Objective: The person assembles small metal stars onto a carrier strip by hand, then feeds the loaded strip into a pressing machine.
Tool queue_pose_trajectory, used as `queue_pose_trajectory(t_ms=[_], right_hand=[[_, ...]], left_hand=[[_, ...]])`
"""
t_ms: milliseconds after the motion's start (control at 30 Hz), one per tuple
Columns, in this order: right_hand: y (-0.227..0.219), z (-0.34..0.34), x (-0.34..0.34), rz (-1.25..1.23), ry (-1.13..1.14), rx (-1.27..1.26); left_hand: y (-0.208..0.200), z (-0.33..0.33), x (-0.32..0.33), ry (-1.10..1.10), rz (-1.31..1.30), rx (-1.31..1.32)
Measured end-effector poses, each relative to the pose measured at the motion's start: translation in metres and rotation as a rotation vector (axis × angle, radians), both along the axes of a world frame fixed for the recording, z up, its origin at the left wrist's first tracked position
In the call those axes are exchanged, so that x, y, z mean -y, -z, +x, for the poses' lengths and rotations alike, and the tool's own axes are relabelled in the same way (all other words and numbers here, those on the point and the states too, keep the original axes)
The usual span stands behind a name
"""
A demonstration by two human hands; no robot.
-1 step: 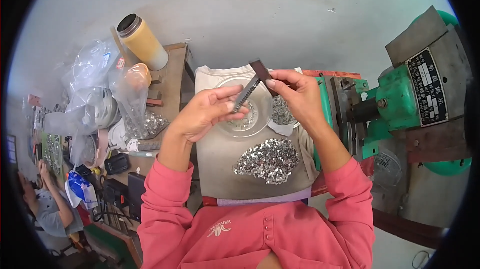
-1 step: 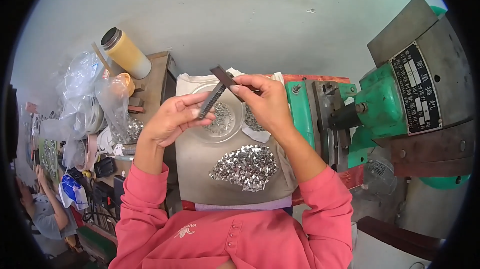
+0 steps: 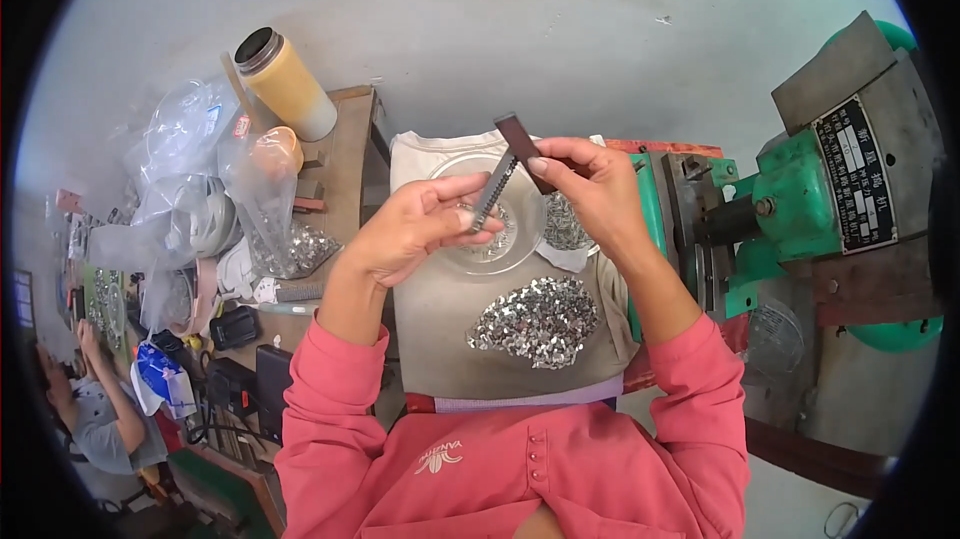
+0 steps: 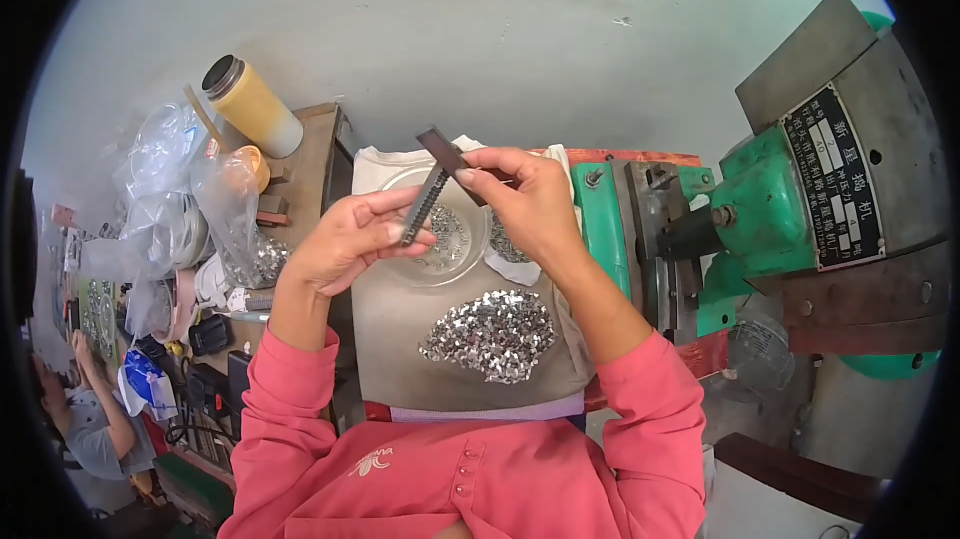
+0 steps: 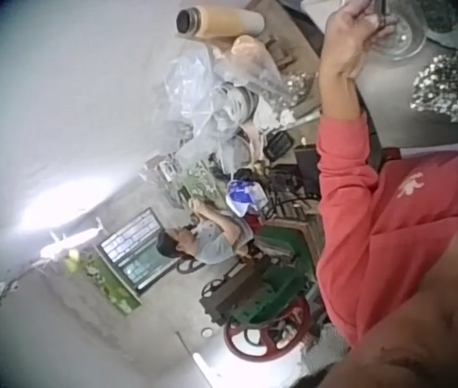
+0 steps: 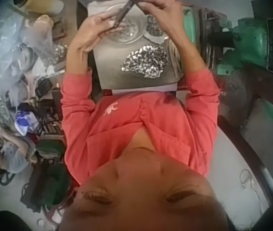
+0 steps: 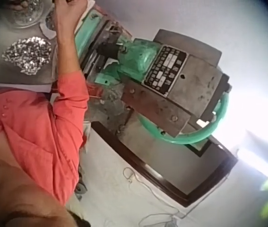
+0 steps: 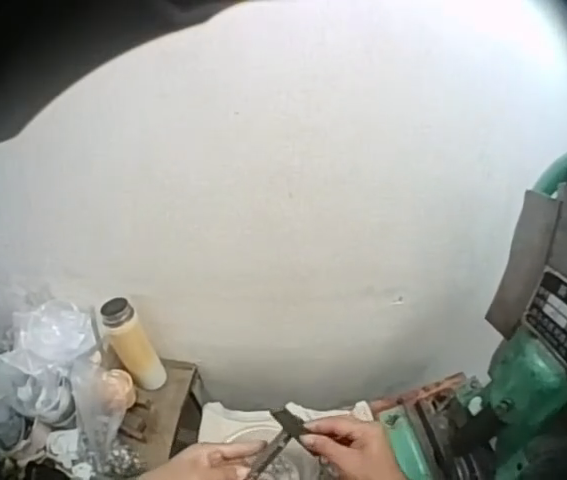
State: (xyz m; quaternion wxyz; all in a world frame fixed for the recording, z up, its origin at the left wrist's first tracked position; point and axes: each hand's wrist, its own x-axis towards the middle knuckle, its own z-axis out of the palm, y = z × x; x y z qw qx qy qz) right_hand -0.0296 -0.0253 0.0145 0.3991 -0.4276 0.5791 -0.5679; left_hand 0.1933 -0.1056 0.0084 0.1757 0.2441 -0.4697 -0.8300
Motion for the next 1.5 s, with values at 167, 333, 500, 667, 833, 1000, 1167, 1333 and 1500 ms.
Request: queue_pose_trajectory(t_ms=[167, 333, 500, 667, 833, 1000, 1167, 1333, 1500], right_hand=[[-0.010, 0.010, 0.009, 0.018, -0.158, 0.168], [-0.003, 0.015, 0.013, 0.062, -0.246, 0.130], [0.003, 0.017, -0.001, 0.005, -0.073, -0.058], [0.017, 0.030, -0.044, -0.101, 0.024, -0.371], [0.026, 0.036, -0.044, -0.140, 0.125, -0.700], [0.012, 0.049, -0.054, -0.188, 0.049, -0.671], [0.028, 0.036, -0.047, -0.117, 0.137, -0.734], [0.031, 0.041, -0.044, -0.240, 0.073, -0.769], [0.015, 0.046, -0.049, -0.120, 0.095, -0.563]], left_hand=[[-0.001, -0.003, -0.005, 0.074, -0.077, 0.004], [0.001, -0.004, -0.008, -0.021, -0.008, 0.064], [0.010, -0.004, -0.009, -0.236, 0.009, 0.064], [0.022, -0.008, -0.006, -0.336, -0.008, 0.091], [0.026, -0.010, -0.010, -0.444, -0.042, 0.100], [0.024, -0.011, -0.018, -0.549, -0.061, 0.104], [0.029, -0.014, -0.024, -0.603, -0.156, 0.150], [0.030, -0.012, -0.024, -0.611, -0.146, 0.155], [0.031, -0.008, -0.026, -0.601, -0.138, 0.170]])
